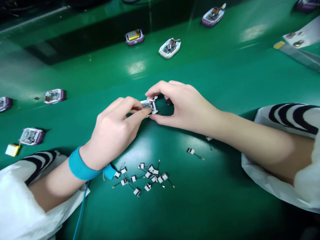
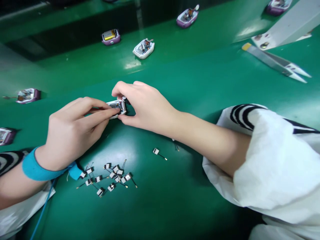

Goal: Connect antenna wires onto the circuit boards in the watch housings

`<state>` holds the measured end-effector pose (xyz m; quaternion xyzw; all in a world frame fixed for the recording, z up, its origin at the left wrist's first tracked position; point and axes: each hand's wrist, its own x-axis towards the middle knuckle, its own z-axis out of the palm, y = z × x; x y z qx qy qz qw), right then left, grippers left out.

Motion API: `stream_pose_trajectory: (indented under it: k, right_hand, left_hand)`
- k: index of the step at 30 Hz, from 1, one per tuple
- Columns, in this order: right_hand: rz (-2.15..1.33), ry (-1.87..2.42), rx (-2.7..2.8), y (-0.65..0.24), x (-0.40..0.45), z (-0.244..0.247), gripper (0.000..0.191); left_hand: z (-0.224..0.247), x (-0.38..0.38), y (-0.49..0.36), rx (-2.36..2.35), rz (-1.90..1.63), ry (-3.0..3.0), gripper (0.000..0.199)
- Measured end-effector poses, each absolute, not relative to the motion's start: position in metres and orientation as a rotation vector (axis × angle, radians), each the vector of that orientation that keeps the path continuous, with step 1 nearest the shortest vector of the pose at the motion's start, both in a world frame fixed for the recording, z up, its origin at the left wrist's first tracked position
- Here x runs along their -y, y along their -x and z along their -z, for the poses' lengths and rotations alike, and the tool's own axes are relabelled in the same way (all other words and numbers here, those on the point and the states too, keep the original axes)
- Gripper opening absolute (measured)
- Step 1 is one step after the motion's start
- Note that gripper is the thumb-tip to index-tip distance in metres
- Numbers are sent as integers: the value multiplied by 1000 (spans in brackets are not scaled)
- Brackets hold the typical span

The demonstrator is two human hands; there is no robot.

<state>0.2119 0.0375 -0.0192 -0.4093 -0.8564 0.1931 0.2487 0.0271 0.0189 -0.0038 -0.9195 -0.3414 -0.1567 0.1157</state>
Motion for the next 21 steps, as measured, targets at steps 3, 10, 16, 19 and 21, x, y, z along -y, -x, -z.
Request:
stream_pose_trajectory:
  k: [3, 10, 16, 19, 21]
  right_hand:
    - [-527, 1121, 2332, -211, -37, 20, 27]
    - [-546, 1126, 2334, -211, -38, 20, 27]
    - [-549, 1129, 2336, -211, -37, 18, 26]
    - [-541, 1131, 2336, -211, -37, 18, 26]
    - [-537, 1140, 2338, -211, -38, 18, 27]
  left_hand:
    - [4, -19, -27, 963, 504, 2691, 16]
    - [3, -19, -27, 975, 478, 2711, 18]
    - [3, -19, -27, 965, 461, 2710, 19]
    - [4, -20, -27, 948, 484, 2706, 19]
    - [4, -20, -27, 947, 487, 2709, 18]
